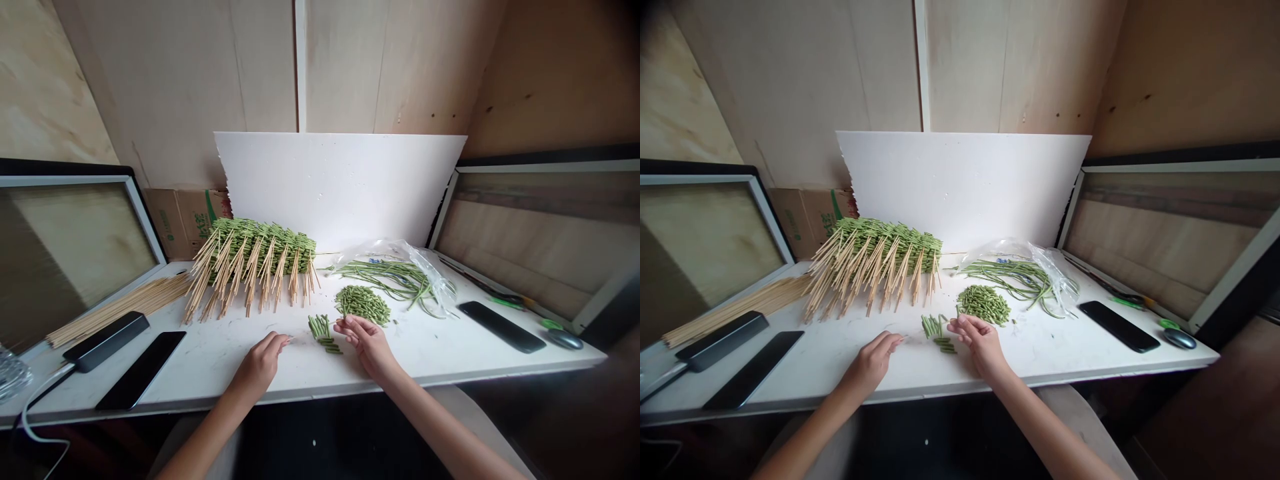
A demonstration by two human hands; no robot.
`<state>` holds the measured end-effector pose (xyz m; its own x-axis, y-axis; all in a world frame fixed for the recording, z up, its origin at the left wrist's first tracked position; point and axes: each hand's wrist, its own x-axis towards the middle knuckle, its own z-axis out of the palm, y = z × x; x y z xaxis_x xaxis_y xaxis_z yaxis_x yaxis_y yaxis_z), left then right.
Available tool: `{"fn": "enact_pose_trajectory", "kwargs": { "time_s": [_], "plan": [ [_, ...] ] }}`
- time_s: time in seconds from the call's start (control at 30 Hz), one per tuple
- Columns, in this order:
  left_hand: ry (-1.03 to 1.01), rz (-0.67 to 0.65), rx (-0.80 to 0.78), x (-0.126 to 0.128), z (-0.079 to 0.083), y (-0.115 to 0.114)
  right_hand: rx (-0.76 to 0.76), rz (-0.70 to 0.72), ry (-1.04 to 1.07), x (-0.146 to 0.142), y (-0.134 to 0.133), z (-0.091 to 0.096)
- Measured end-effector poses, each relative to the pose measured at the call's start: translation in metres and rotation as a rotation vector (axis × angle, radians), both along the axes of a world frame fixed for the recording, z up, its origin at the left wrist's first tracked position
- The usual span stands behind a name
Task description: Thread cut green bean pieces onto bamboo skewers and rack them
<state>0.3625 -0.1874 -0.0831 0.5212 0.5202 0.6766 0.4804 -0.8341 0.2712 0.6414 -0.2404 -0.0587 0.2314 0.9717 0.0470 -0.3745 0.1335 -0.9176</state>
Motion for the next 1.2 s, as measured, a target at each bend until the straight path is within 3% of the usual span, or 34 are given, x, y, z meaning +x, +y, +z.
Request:
{"fn": "enact_pose_trajectory", "kwargs": {
  "time_s": [0.4,0.8,1.2],
  "plan": [
    [0.013,-0.001,-0.003,-0.001,0.000,0.000,0.006,0.000,-0.057,-0.002,-0.004,0.005],
    [0.019,-0.012,-0.015,-0.002,-0.001,0.001,0.021,-0.016,-0.124,-0.001,-0.001,-0.002],
    [-0.034,-0.049,0.006,-0.001,0.002,-0.002,0.082,-0.114,-0.127,-0.002,0.003,-0.009]
  ]
}}
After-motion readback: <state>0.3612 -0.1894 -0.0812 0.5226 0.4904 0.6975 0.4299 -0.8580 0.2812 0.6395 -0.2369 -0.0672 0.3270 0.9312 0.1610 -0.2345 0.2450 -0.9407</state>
